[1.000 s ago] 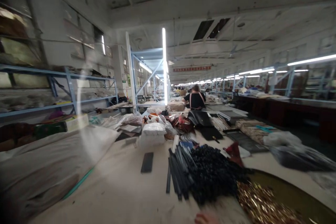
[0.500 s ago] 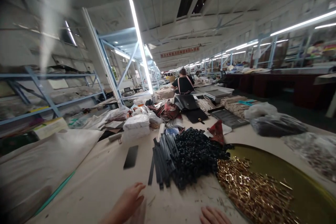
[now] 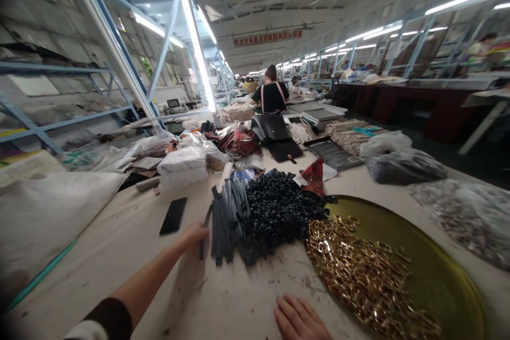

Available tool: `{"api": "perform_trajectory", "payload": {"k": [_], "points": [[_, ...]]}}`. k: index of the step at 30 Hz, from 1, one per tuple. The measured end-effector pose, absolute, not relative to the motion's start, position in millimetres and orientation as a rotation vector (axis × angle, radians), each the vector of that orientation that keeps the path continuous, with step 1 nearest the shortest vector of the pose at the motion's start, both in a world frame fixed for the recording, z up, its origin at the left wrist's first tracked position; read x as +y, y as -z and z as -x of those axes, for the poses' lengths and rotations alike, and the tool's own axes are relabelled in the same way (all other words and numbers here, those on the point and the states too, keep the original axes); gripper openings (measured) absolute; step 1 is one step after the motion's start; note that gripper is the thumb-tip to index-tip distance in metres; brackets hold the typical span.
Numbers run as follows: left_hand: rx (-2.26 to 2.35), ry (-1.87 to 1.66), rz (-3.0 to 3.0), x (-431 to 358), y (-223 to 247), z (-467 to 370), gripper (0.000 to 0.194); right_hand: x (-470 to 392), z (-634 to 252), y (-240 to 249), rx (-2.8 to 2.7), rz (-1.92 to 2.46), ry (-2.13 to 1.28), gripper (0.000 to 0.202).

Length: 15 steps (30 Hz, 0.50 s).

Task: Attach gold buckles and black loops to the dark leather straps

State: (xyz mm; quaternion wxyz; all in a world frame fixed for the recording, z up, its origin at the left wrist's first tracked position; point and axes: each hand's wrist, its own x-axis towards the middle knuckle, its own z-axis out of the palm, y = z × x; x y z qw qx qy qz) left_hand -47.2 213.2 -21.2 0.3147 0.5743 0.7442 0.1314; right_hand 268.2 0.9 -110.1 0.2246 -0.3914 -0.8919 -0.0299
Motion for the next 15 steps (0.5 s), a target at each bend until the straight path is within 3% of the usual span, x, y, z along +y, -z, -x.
{"api": "perform_trajectory", "payload": {"k": [9, 12, 15], "points": [[1.523, -0.856, -1.192, 88, 6, 13, 0.029, -16, -257, 80, -2.268, 1.385, -0.347, 0.041], [1.327, -0.911, -0.954, 41, 10, -13, 0.028, -21, -239, 71, -1.955, 1.534, -0.504, 0.032], [1.228, -0.959, -0.666, 12, 12, -20, 0.026, -27, -203, 58, -1.597, 1.575, -0.773, 0.042]]}}
